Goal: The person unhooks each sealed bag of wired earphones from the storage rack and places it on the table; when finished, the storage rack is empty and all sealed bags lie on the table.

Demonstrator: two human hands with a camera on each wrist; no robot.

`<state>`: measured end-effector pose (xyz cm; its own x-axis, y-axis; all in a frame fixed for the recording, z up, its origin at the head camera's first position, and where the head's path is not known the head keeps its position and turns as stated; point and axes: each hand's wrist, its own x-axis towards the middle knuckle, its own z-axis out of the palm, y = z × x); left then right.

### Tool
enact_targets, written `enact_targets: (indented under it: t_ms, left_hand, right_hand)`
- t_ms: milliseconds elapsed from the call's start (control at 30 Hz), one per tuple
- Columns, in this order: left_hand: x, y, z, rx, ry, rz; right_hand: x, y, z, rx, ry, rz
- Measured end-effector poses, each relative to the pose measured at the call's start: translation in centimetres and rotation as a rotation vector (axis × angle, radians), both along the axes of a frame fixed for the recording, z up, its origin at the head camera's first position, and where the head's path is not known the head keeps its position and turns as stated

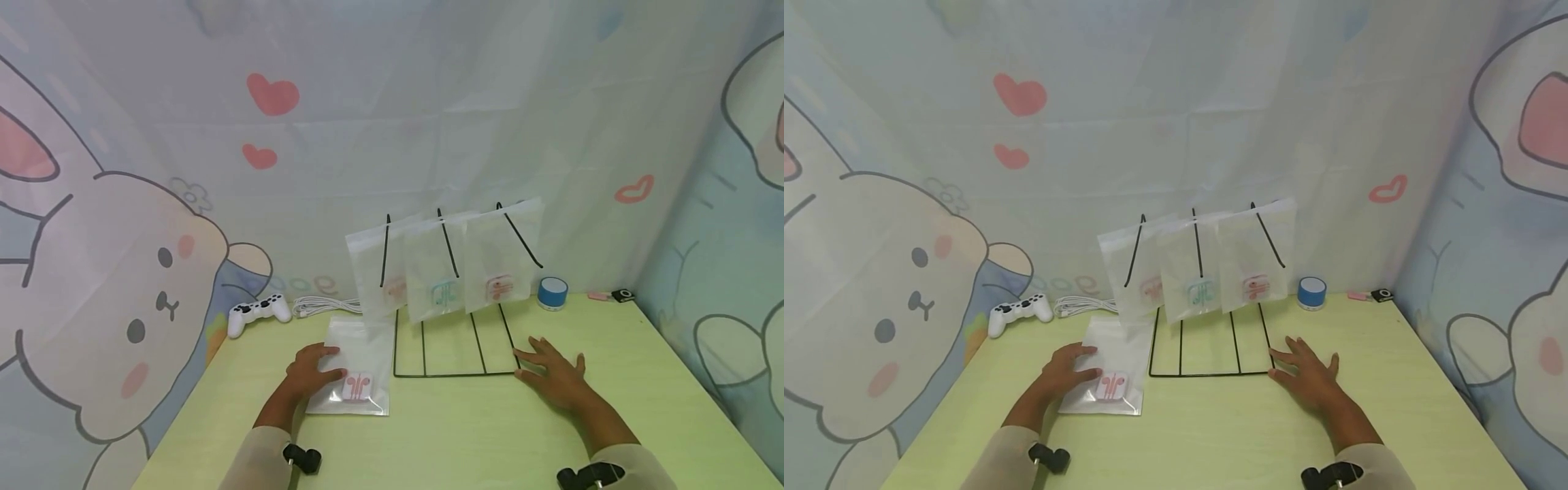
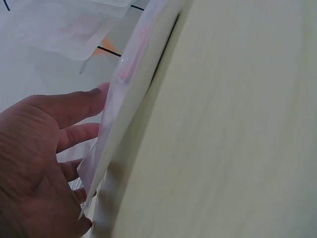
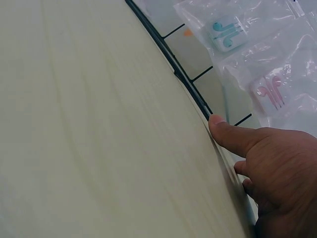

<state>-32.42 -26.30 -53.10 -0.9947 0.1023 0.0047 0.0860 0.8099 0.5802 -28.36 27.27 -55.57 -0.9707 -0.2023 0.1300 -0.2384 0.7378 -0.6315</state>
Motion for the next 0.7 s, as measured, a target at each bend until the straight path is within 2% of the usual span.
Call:
enact_targets:
  t_ms: [200,400,567,700]
  left_hand:
    - [0.4,-0.1,0.4,-0.002,0.089,-0.02]
    - [0.4,0.4,1.0,-0.033,0.137,-0.034]
    - [0.1,0.9,1.5,0.038,0.18,-0.043]
    - [-0.1,1.4,2.2,0.121,0.232,-0.094]
  right_hand:
    - [0.1,-0.1,0.0,-0.007,-0.002,0.002]
    - [0.1,-0.2,-0.1,-0.005,-0.016,-0.005]
    - [0.1,-0.2,-0.1,-0.017,-0.023,-0.004]
    - [0.1,-0.1,0.1,-0.022,-0.021,0.0]
